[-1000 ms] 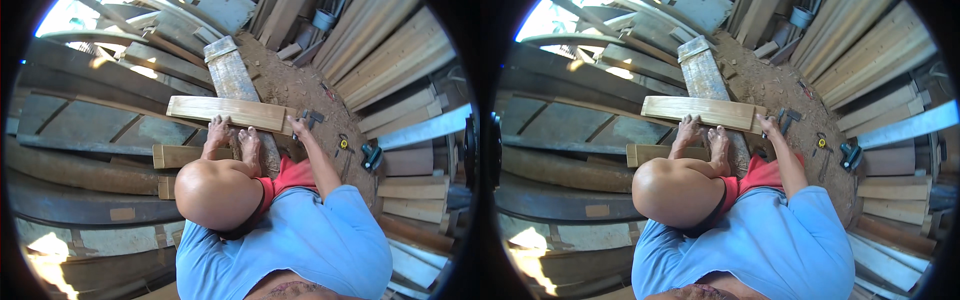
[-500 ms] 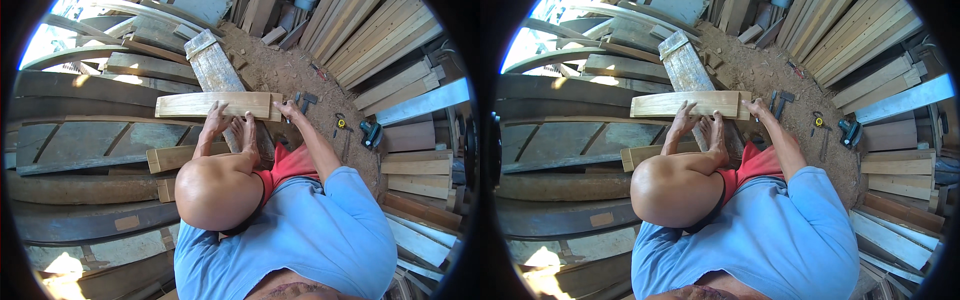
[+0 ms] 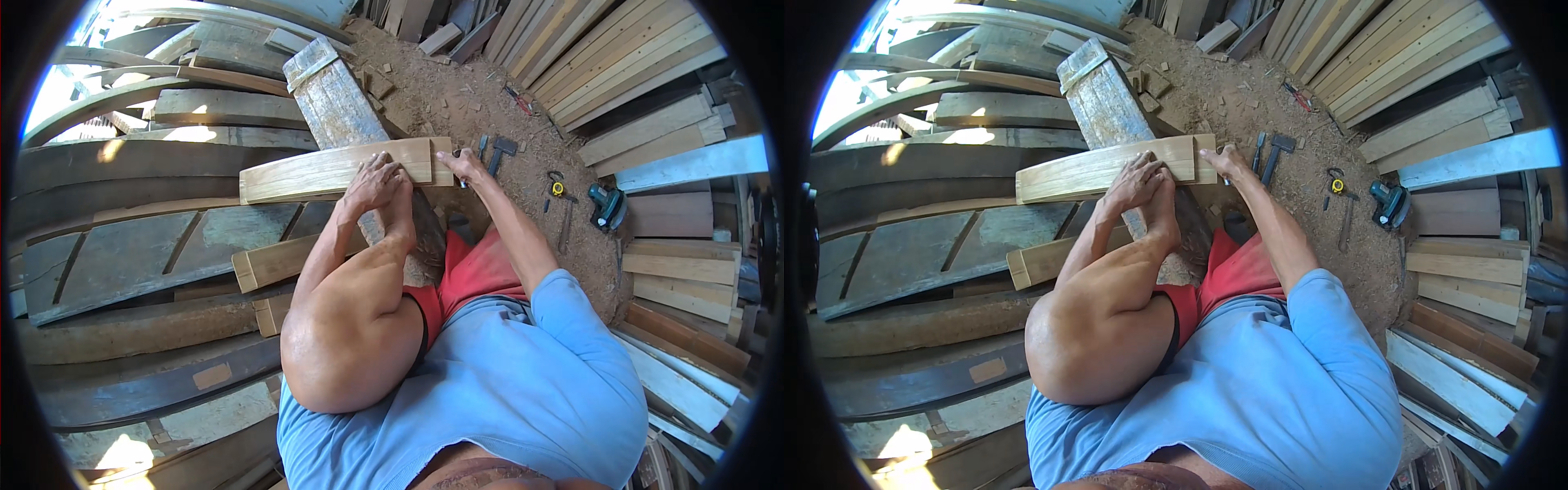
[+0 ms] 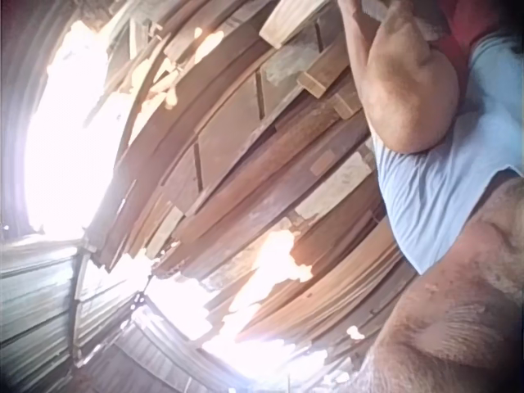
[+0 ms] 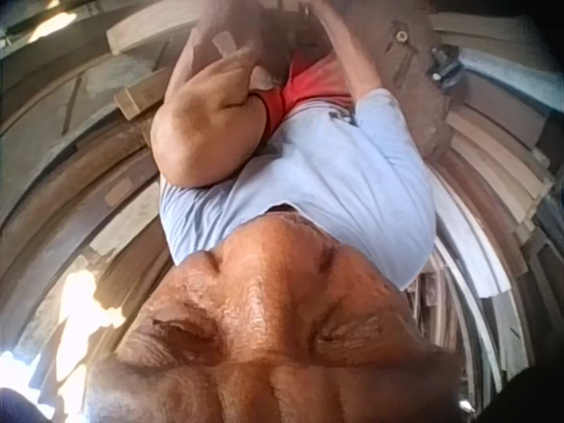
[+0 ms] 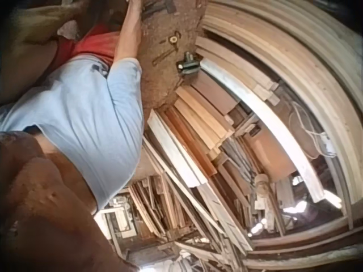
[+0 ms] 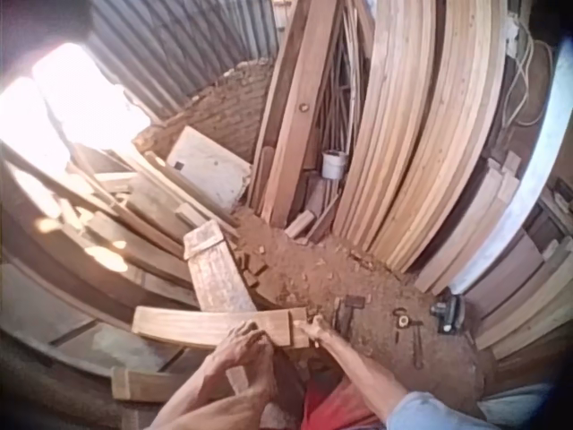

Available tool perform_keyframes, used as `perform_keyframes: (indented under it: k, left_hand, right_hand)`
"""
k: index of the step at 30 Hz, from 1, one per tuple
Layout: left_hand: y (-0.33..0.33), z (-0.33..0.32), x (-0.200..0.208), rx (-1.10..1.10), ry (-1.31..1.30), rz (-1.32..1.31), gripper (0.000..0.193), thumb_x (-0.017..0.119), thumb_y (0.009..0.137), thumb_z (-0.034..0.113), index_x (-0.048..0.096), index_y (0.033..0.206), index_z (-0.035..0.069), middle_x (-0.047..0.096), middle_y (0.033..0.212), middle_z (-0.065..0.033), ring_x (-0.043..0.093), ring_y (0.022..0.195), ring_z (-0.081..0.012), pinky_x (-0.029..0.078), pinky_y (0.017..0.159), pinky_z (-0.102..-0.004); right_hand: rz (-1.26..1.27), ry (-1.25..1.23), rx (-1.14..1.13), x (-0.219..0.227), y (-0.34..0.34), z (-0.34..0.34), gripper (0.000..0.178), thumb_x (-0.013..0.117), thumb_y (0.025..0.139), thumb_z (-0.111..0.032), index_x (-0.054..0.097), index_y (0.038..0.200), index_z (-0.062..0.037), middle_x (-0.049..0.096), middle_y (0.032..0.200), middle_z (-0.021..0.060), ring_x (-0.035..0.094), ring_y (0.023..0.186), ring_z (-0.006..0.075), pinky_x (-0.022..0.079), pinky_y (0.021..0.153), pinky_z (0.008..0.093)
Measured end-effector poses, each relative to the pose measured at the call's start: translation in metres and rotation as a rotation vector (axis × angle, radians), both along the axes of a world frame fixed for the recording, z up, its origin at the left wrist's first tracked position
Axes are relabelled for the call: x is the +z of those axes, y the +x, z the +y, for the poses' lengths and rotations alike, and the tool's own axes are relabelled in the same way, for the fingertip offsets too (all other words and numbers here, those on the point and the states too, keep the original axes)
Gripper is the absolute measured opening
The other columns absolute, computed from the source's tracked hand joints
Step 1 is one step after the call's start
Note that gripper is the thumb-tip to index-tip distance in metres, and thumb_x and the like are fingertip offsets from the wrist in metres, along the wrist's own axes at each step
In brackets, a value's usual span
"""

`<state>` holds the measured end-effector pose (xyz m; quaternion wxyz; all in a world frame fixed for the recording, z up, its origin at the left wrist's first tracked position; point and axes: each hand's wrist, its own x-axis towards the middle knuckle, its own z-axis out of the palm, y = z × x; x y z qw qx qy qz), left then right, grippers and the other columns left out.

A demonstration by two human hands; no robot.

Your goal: The person saws a piece of wood held against a larger timber, then moves aside and stacks several other wooden planks.

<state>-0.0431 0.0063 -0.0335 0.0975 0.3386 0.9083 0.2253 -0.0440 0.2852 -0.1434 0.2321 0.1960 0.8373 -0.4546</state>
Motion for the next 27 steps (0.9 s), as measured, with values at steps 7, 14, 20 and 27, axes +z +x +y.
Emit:
perform_keyframes:
  k: [7, 14, 20, 27]
  left_hand:
    - [-0.039, -0.005, 0.0, 0.179, -0.094, -0.081, 0.064, 0.074, 0.086, 0.034, 0.057, 0.142, 0.007, 0.052, 0.145, -0.0239, 0.047, 0.135, -0.0435, 0.038, 0.116, -0.0473]
    - [-0.068, 0.029, -0.007, 0.274, -0.171, -0.207, 0.062, 0.088, 0.072, 0.033, 0.066, 0.128, 0.017, 0.064, 0.118, -0.0153, 0.056, 0.117, -0.0367, 0.046, 0.103, -0.0446]
    - [-0.05, 0.027, 0.003, 0.364, -0.268, -0.268, 0.057, 0.09, 0.069, 0.031, 0.067, 0.12, 0.018, 0.062, 0.113, -0.0141, 0.056, 0.114, -0.0363, 0.047, 0.097, -0.0463]
    - [-0.047, 0.037, 0.007, 0.357, -0.272, -0.299, 0.058, 0.089, 0.069, 0.031, 0.068, 0.121, 0.017, 0.062, 0.114, -0.0132, 0.056, 0.113, -0.0353, 0.047, 0.096, -0.0456]
  right_hand:
    - [0.05, -0.066, 0.013, 0.018, -0.013, -0.024, 0.06, 0.074, 0.09, -0.054, 0.062, 0.063, -0.002, 0.055, 0.057, 0.003, 0.048, 0.051, 0.0143, 0.039, 0.05, 0.0394]
    - [0.142, 0.025, -0.056, 0.003, 0.001, 0.009, 0.063, 0.061, 0.097, -0.06, 0.066, 0.085, 0.0021, 0.064, 0.068, 0.0131, 0.062, 0.065, 0.0248, 0.049, 0.061, 0.0418]
    - [0.156, -0.147, -0.188, 0.125, -0.007, 0.057, 0.051, 0.061, 0.101, -0.037, 0.06, 0.128, 0.006, 0.075, 0.094, 0.0173, 0.073, 0.086, 0.0259, 0.055, 0.077, 0.0375]
    - [0.371, -0.297, -0.099, 0.227, 0.04, 0.07, 0.05, 0.054, 0.094, -0.005, 0.046, 0.142, 0.0056, 0.066, 0.1, 0.0103, 0.061, 0.083, 0.0157, 0.051, 0.077, 0.03]
